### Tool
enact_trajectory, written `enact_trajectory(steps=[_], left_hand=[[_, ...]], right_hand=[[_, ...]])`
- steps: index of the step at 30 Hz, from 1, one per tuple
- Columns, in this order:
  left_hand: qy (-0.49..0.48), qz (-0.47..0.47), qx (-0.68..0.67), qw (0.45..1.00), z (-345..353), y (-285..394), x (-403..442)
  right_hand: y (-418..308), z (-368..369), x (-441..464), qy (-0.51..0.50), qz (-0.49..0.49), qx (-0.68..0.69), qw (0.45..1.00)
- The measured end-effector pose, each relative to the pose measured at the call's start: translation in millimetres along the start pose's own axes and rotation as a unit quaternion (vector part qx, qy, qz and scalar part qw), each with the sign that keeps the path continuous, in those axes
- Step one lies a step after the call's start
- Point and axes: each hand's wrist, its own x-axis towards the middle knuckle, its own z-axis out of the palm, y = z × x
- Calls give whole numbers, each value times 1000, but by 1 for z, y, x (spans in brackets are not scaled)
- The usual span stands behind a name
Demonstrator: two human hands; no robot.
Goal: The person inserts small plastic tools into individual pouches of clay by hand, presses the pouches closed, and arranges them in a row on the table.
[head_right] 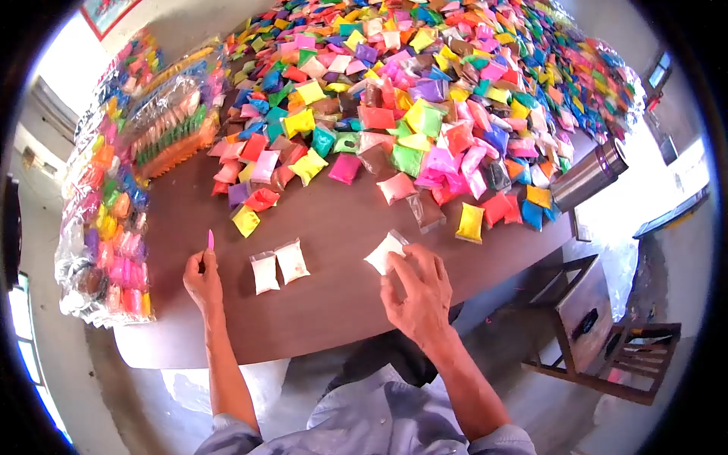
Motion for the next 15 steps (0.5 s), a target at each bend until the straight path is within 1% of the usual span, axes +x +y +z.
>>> enact_trajectory(steps=[1, 3, 5, 7, 9, 11, 13, 15], left_hand=[[-17, -6, 1, 1000, -2, 3, 1], [-21, -22, -11, 999, -3, 8, 1], [-23, -36, -21, 999, -2, 6, 1], [-25, -43, -48, 998, -1, 2, 2], [-31, -56, -54, 997, -3, 6, 2], [-36, -68, -59, 995, -4, 9, 2], [-39, -85, -65, 994, -4, 8, 3], [-31, -73, -67, 995, -4, 4, 4]], right_hand=[[-5, 2, 1, 6, -7, -2, 1000], [-8, 13, 4, 5, -3, 8, 1000], [-8, 23, 8, -26, -19, 7, 999], [-15, 34, 16, -36, -36, 11, 999], [-24, 46, 22, -51, -79, 26, 995], [-35, 55, 31, -61, -89, 26, 994], [-42, 64, 38, -69, -117, 56, 989], [-47, 71, 42, -66, -128, 68, 987]])
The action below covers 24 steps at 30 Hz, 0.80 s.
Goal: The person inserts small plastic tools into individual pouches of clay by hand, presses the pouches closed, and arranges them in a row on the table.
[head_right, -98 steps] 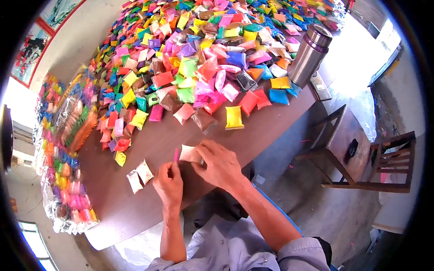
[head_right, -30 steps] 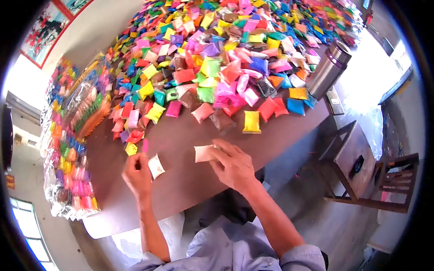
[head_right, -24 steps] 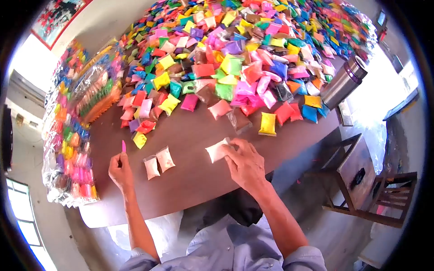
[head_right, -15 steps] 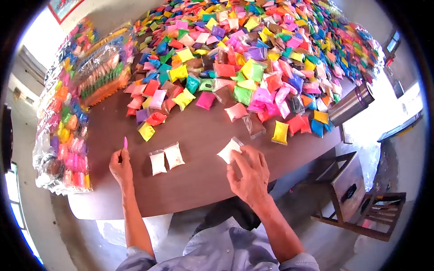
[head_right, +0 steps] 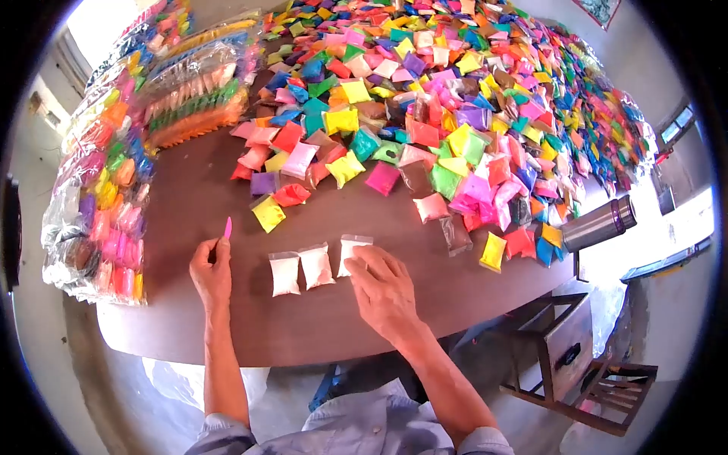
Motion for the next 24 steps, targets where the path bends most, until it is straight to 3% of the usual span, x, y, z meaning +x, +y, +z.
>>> enact_trajectory(steps=[13, 24], left_hand=[[1, -57, -19, 998, -1, 5, 1], [7, -47, -39, 998, 0, 4, 0]], right_hand=[[3, 3, 0, -6, -18, 52, 998], [2, 1, 0, -3, -7, 68, 998]])
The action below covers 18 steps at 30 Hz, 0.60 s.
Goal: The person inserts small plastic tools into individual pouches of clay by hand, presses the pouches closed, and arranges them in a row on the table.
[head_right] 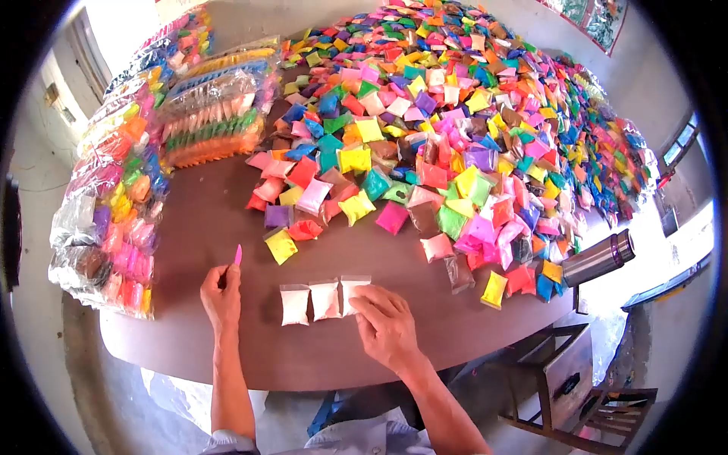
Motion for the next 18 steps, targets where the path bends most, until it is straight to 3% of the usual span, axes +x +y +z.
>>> enact_trajectory(steps=[3, 18], left_hand=[[2, 41, 14, 999, -1, 2, 0], [-8, 4, 5, 1000, 0, 2, 0]], right_hand=[[0, 1, 0, 4, 6, 4, 1000], [0, 1, -1, -3, 16, 15, 1000]])
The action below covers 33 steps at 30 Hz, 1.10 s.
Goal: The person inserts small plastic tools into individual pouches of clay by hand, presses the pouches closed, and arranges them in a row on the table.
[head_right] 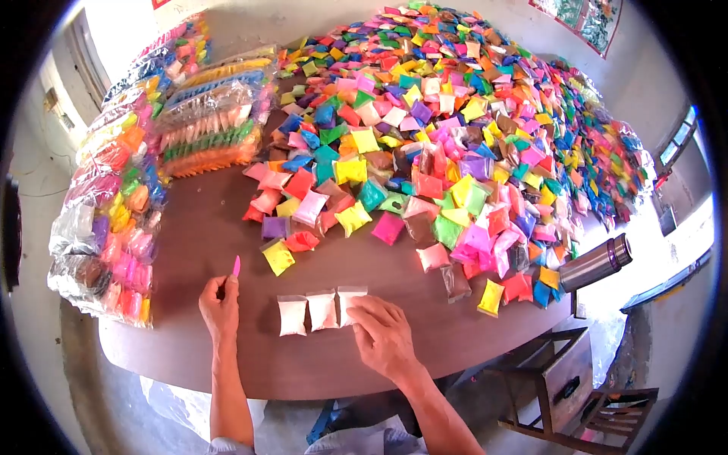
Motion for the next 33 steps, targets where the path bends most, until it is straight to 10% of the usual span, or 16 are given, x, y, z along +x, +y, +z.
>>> enact_trajectory(steps=[27, 33], left_hand=[[19, 49, 33, 998, 2, 6, -4], [84, 184, 106, 974, 7, -5, -5]], right_hand=[[1, 0, -1, 22, 15, 11, 1000], [3, -1, 1, 36, 37, 23, 998]])
